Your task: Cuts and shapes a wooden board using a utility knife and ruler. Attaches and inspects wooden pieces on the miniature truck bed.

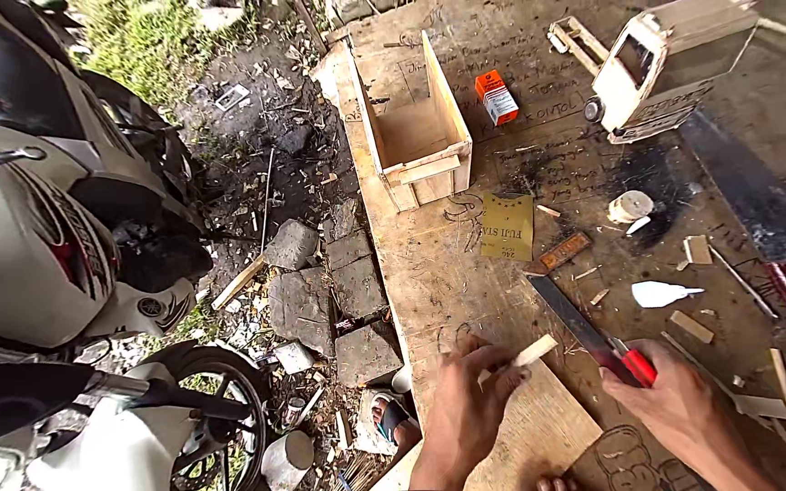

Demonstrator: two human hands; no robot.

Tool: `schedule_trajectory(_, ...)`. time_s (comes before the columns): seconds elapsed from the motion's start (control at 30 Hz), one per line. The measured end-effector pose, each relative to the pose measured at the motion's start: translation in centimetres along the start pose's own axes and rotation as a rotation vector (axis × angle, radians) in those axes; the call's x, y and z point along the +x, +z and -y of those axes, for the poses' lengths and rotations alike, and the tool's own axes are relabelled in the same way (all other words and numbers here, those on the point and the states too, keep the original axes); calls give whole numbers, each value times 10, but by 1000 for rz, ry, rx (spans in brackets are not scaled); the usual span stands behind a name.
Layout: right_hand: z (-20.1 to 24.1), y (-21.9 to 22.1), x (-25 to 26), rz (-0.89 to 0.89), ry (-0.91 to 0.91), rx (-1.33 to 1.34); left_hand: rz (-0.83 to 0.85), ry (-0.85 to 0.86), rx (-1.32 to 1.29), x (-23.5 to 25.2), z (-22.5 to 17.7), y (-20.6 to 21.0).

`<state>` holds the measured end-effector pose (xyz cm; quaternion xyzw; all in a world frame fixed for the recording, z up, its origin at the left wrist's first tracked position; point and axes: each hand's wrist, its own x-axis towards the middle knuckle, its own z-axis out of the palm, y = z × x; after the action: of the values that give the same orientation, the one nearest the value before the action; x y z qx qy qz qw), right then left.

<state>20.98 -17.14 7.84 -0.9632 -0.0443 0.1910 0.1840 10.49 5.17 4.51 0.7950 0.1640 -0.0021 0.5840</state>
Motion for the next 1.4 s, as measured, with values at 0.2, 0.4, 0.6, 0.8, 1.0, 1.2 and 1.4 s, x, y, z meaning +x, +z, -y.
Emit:
schedule_trajectory(0.2,-4,-1,1,-103,-169,43,-14,14,-205,-14,-11,4)
schedule_trajectory(0.4,19,-12,-16,273,-126,298,-294,7,262,-4,17,24)
schedule_trajectory(0.6,37,19,-31,328,-166,281,-383,-3,314,-1,33,37)
schedule_trajectory(0.8,39,41,-26,147,-322,214,-406,23,322,-2,36,37)
schedule_trajectory(1.0,40,43,-22,88,-391,159,-416,74,344,-2,39,38)
schedule_trajectory(1.2,45,52,-21,-75,-482,29,-407,16,285,-1,34,37)
schedule_trajectory(1.4,50,53,-19,-82,-495,-6,-417,14,280,-1,33,38)
